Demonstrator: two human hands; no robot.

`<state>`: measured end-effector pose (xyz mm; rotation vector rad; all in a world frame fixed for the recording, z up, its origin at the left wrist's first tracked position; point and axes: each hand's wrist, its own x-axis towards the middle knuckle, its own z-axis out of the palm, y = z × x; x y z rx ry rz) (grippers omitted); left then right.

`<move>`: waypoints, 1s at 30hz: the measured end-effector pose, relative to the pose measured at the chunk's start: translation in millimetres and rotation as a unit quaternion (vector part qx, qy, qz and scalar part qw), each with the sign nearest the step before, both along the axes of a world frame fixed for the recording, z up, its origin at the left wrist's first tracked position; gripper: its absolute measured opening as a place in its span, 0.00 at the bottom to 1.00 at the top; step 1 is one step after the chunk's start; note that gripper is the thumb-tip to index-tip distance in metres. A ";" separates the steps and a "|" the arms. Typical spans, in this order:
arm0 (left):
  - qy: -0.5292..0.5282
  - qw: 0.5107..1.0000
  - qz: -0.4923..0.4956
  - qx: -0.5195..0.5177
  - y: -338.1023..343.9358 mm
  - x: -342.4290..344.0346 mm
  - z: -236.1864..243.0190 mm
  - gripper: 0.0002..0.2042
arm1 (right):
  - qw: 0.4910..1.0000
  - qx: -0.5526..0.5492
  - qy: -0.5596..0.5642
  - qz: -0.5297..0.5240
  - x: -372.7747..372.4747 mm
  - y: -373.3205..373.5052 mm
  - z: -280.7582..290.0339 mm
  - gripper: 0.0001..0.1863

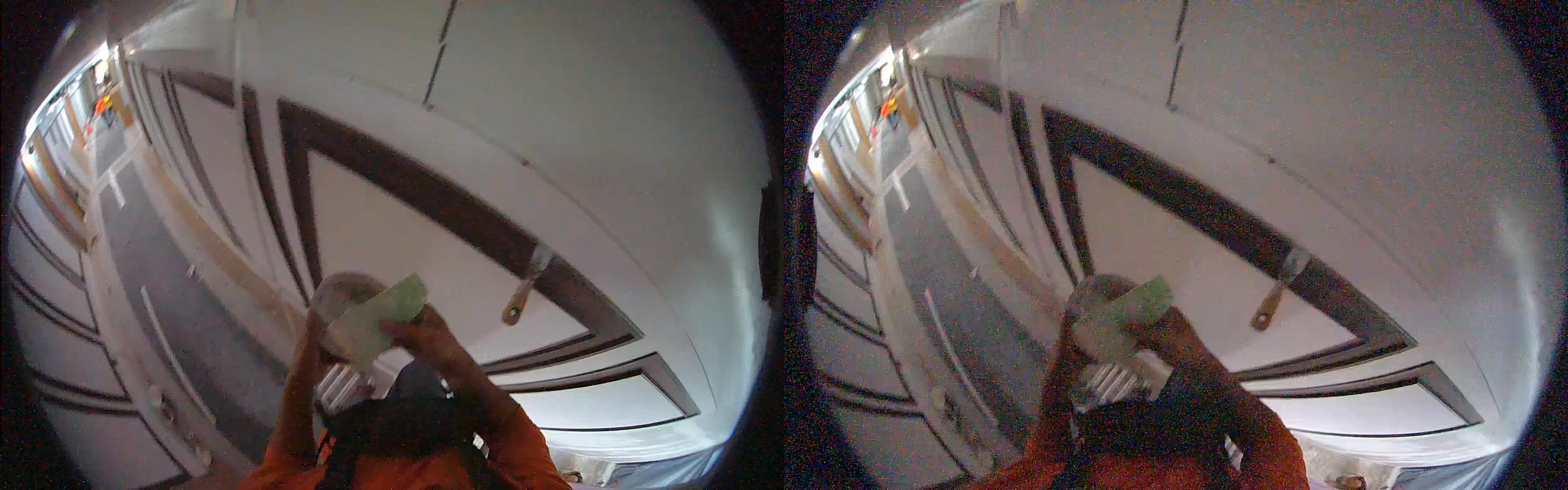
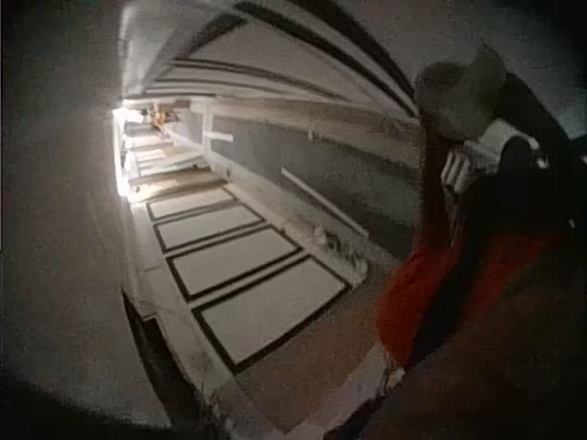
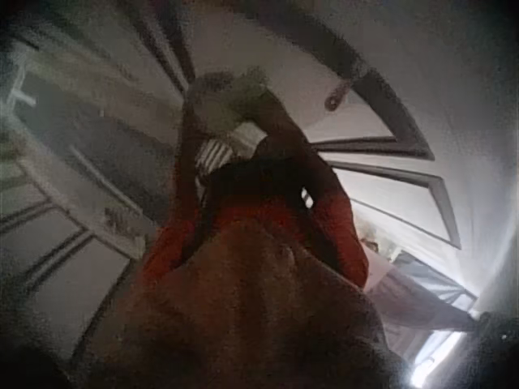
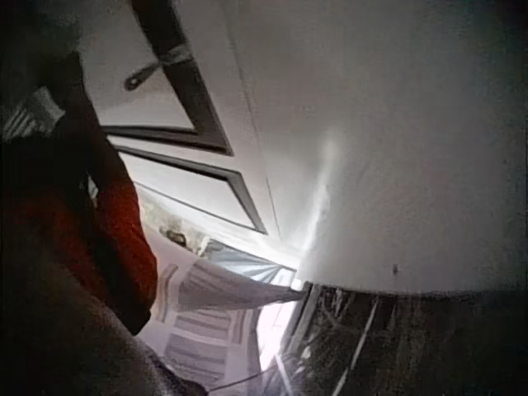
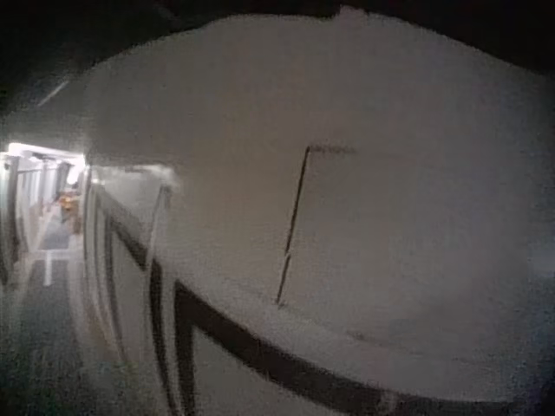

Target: The person applies putty to a gap in a ceiling panel using a scraper and a sanding block.

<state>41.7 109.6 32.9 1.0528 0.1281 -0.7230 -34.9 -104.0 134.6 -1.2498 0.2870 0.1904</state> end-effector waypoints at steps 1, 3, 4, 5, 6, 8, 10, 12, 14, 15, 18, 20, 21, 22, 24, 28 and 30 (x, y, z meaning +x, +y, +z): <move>-0.001 1.000 -0.006 -0.005 -2.9 1.9 2.2 0.41 | 0.998 -0.057 -0.002 0.006 -5.8 -1.0 33.7 0.28; -0.004 1.000 -0.012 -0.009 -4.6 2.0 2.8 0.42 | 0.987 -0.160 0.007 0.024 -20.8 11.1 96.4 0.29; -0.002 1.000 -0.009 -0.007 -3.3 -0.4 1.2 0.43 | 0.983 -0.174 -0.066 -0.008 -21.7 6.7 114.5 0.28; -0.002 1.000 -0.011 -0.007 -5.1 2.5 -0.6 0.44 | 0.972 -0.186 -0.138 -0.038 -24.9 -5.2 134.0 0.27; 0.000 1.000 -0.015 -0.008 -7.7 1.3 -2.9 0.44 | 0.957 -0.196 -0.204 -0.068 -31.3 -18.1 151.1 0.26; 0.000 0.999 -0.027 -0.021 -4.8 7.7 -8.4 0.46 | 0.929 -0.135 -0.324 -0.115 -28.5 -32.6 188.0 0.23; 0.003 0.999 -0.030 -0.040 -6.0 9.5 -7.7 0.47 | 0.863 -0.190 -0.441 -0.158 -2.6 -33.6 234.9 0.18; -0.010 0.999 -0.031 -0.014 -9.1 3.1 9.5 0.47 | 0.536 -0.633 -0.472 -0.300 25.0 -40.8 286.6 0.13; -0.008 0.998 -0.042 -0.049 -10.0 7.2 -7.4 0.48 | 0.298 -0.691 -0.600 -0.273 64.7 -71.5 322.7 0.24; -0.005 0.997 -0.044 -0.066 -8.5 8.5 -18.6 0.48 | 0.215 -0.729 -0.595 -0.262 77.4 -76.0 338.1 0.25; 0.011 0.996 -0.041 -0.073 -4.1 10.1 -29.8 0.47 | 0.029 -0.802 -0.549 -0.235 100.5 -84.2 360.7 0.27; 0.021 0.996 -0.040 -0.072 -2.6 10.1 -31.6 0.47 | -0.008 -0.827 -0.509 -0.238 114.9 -89.2 357.8 0.25; 0.025 0.996 -0.040 -0.072 -2.5 10.3 -31.8 0.47 | -0.017 -0.837 -0.491 -0.240 118.0 -90.7 357.4 0.25; 0.026 0.996 -0.041 -0.072 -2.9 10.9 -33.2 0.47 | -0.025 -0.847 -0.473 -0.242 120.3 -91.8 357.5 0.26; 0.032 0.996 -0.045 -0.074 -3.5 12.3 -34.5 0.47 | -0.029 -0.857 -0.451 -0.246 125.2 -97.7 357.0 0.26; 0.038 0.994 -0.057 -0.080 -6.9 14.6 -33.9 0.46 | -0.024 -0.862 -0.438 -0.253 132.0 -110.1 355.5 0.26; 0.032 0.993 -0.059 -0.094 -7.5 16.1 -35.1 0.46 | -0.027 -0.861 -0.439 -0.256 135.2 -113.8 355.1 0.26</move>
